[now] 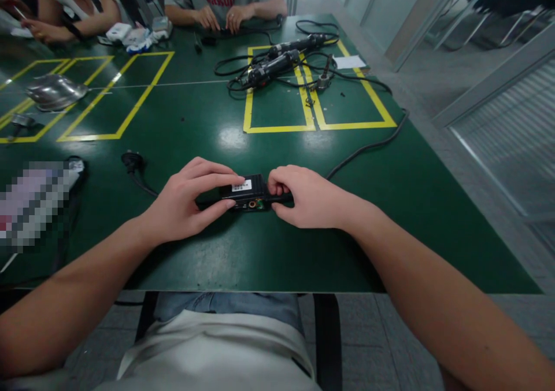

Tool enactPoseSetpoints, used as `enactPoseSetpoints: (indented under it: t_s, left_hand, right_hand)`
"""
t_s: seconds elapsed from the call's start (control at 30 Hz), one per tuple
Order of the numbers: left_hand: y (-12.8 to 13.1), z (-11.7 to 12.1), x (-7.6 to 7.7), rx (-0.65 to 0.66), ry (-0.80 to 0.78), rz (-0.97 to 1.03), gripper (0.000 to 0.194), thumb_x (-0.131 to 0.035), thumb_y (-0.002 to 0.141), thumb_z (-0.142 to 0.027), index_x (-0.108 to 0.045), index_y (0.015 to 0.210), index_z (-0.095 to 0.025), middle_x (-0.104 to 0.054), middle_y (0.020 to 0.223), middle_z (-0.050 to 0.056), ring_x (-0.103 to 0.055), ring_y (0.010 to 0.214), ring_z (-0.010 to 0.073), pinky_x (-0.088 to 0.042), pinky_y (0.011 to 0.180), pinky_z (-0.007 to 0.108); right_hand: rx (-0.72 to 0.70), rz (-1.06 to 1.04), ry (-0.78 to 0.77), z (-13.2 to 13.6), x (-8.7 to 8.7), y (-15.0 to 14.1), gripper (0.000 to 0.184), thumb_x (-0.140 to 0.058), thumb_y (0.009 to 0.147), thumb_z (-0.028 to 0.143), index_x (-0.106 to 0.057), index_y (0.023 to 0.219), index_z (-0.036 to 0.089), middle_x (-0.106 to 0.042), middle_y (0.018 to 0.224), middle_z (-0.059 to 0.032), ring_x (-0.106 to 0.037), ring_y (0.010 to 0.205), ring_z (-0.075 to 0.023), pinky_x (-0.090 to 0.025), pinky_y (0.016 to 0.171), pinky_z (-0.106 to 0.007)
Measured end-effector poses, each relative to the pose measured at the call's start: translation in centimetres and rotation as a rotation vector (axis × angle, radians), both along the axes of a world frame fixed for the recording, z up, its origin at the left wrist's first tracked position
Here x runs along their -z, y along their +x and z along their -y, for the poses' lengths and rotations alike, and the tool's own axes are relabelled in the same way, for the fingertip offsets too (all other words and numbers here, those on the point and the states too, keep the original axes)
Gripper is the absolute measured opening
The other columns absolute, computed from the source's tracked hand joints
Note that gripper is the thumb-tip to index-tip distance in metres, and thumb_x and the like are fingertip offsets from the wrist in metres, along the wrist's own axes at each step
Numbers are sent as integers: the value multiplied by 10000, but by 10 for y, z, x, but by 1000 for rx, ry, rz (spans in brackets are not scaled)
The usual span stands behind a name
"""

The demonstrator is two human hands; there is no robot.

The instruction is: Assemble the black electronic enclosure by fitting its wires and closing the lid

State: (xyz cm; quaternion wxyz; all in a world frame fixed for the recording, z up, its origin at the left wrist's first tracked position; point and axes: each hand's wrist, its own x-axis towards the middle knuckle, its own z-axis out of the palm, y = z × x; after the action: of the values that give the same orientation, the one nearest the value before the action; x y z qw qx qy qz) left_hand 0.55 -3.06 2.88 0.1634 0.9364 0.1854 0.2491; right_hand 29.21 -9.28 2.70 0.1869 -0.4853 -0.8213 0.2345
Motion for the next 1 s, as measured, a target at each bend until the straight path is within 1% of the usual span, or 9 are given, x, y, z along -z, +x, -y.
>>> enactPoseSetpoints:
  t_s: [0.17,0.43,0.53,0.63,0.7,0.77,0.83,0.93,1.0]
  left_hand:
    - [-1,-2,-1,99,-82,-138,301,-699,1075,-282,-799,1352,-220,-811,1307,108,-713,1148,254,-577,1068,442]
    - [0,1,-3,85,-122,-135,299,-679,1076,-281,-794,1342,-208,-812,1284,109,-722,1156,259,-574,1088,441]
    - [2,3,-2,9,-181,-103,348,-662,1078,-316,-746,1395,-198,-813,1281,102,-728,1135,252,-579,1075,425]
    - [5,2,2,-167,-218,-67,425,-670,1045,-317,-683,1444,-172,-799,1295,111,-721,1141,260,-590,1047,421]
    - [7,0,5,-279,-229,-98,380,-671,1019,-298,-697,1378,-175,-798,1246,108,-711,1146,277,-593,1030,435]
    - [8,-2,7,-331,-241,-153,291,-663,1012,-292,-722,1278,-190,-799,1178,97,-705,1134,289,-595,1012,451]
    - [8,-3,6,-317,-238,-177,212,-641,1022,-292,-736,1191,-206,-795,1218,99,-702,1145,290,-590,1018,460]
    - [5,-3,0,-257,-178,-142,165,-623,1032,-305,-741,1093,-207,-751,1346,118,-698,1176,283,-576,1030,448]
    - [2,-2,-5,-204,-155,-146,159,-635,1027,-321,-731,1053,-198,-748,1239,113,-708,1064,256,-574,951,405]
  right_hand:
    - [-8,7,-3,0,0,-1,155,-689,825,205,-561,902,246,-670,887,-35,-595,806,-222,-431,762,-340]
    - [-9,17,8,1,1,0,126,-675,840,213,-569,900,245,-670,883,-36,-596,807,-226,-426,768,-349]
    - [-11,21,24,0,2,0,133,-667,841,217,-546,886,248,-665,878,-38,-589,790,-225,-419,753,-348]
    - [-15,25,33,0,3,0,112,-656,853,231,-552,892,246,-665,884,-44,-592,792,-225,-422,748,-346]
    - [-20,25,33,0,4,0,97,-656,860,241,-569,903,244,-668,885,-45,-596,797,-225,-426,749,-345]
    - [-21,19,32,0,3,0,92,-661,867,247,-575,900,243,-668,873,-42,-596,794,-223,-429,746,-343]
    - [-17,5,25,0,2,0,93,-667,872,248,-576,891,242,-666,855,-35,-595,779,-216,-429,736,-338]
    - [-10,-34,-4,1,0,-2,91,-676,884,253,-585,889,239,-664,825,-19,-589,740,-196,-426,707,-324]
    - [-5,-58,-24,1,-1,-3,82,-680,894,257,-601,897,236,-667,811,-10,-586,721,-183,-425,690,-314]
